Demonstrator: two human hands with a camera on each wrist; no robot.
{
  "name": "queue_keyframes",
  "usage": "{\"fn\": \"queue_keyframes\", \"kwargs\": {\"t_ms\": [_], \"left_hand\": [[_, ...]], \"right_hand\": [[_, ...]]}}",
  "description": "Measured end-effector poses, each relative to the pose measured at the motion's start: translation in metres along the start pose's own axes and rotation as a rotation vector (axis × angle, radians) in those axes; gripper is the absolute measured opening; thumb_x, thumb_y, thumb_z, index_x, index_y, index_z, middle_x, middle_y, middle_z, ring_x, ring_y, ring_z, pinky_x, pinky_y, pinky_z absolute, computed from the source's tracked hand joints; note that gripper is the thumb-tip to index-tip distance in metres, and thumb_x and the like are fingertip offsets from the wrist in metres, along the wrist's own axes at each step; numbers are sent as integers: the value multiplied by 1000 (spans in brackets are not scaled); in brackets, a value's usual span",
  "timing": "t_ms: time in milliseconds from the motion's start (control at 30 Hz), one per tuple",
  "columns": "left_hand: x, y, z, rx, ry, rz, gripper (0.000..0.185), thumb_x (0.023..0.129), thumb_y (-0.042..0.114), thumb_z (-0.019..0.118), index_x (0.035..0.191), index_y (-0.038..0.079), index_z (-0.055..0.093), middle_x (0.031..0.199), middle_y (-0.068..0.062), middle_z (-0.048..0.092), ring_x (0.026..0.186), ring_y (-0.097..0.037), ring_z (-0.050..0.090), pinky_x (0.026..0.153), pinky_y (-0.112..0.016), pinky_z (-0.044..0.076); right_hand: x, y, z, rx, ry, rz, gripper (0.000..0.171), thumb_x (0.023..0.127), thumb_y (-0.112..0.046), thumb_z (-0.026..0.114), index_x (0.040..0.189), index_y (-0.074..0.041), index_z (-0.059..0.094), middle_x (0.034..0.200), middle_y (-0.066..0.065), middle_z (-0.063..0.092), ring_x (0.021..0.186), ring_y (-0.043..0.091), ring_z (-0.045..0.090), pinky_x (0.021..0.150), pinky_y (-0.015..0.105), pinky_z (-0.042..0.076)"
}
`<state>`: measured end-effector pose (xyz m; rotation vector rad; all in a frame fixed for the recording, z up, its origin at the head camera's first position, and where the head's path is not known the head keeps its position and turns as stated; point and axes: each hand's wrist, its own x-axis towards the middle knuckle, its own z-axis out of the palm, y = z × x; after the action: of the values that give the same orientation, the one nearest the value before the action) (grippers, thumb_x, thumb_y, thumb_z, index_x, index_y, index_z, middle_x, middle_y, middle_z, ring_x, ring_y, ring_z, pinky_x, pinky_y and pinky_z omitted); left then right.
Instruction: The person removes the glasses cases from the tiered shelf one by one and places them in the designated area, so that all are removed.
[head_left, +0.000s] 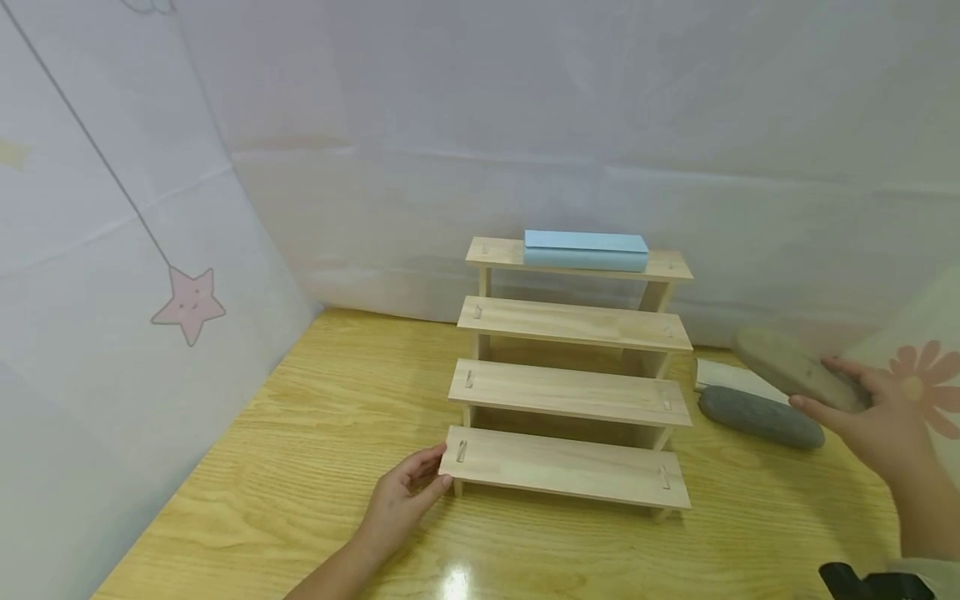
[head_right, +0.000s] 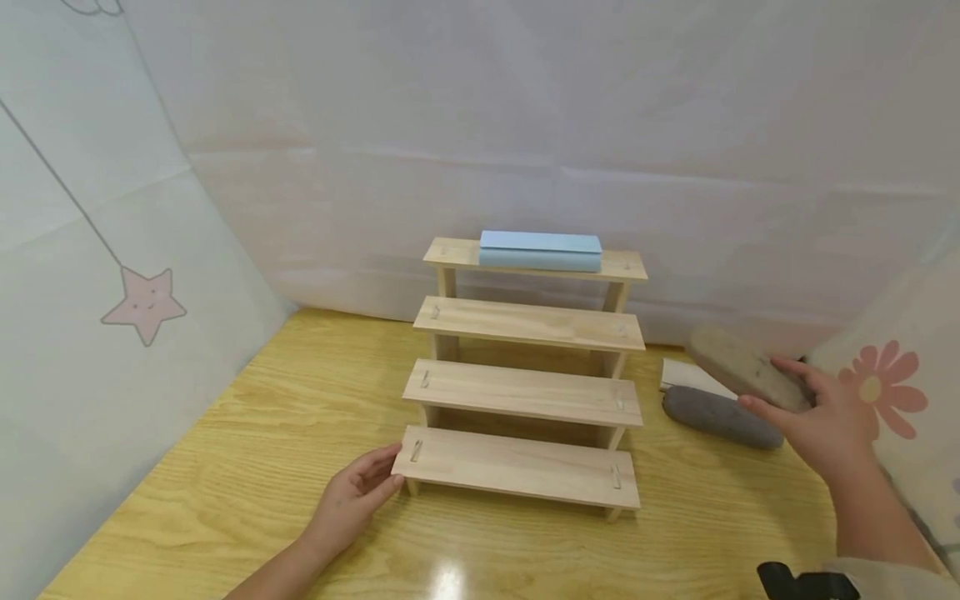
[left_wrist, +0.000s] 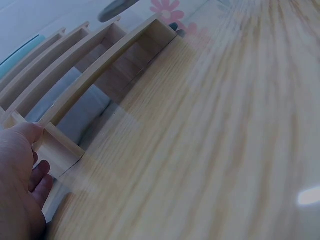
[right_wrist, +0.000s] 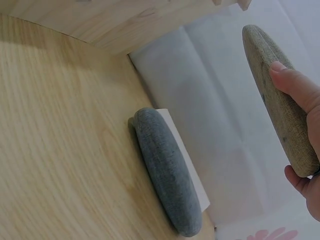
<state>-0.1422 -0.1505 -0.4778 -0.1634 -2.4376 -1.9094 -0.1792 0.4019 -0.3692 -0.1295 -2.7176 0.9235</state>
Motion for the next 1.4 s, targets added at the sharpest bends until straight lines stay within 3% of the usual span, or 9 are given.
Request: {"fn": "queue_keyframes", "kwargs": {"t_ms": [267,667,1033,1400], "left_hand": [[0,-1,-1,-8,-9,7,42,89,19,73,128,8,62,127,-12,66,115,-26,65,95,-27,56],[0,-2,0,-18,-12,15,42,89,19,73,128,8,62,128,-12,66,115,-26,65,94,-25,56],[0,-2,0,-11,-10,-2,42,89,20,73,128,9,62,128,-11,66,116,-26,64,94,-27,56],[0,0,1,-9,2,-8,41,88,17,73,126,8,63,127,-12,67,114,-27,65,93,-23,56]], "right_hand": [[-5,6,9,-43,37,13,83,88,-37,74,150,-1,32,151,39,25,121,64,34,87,74,35],[-13,23,21,-5,-69,36,88,90,-40,71,152,1,24,148,44,24,115,62,38,78,69,39],[-19,33,32,26,-99,38,86,90,-39,71,150,2,28,153,39,18,122,68,29,90,80,29],[-26,43,40,20,-170,94,88,91,-44,68,152,1,24,153,42,15,125,69,25,91,81,29]]}}
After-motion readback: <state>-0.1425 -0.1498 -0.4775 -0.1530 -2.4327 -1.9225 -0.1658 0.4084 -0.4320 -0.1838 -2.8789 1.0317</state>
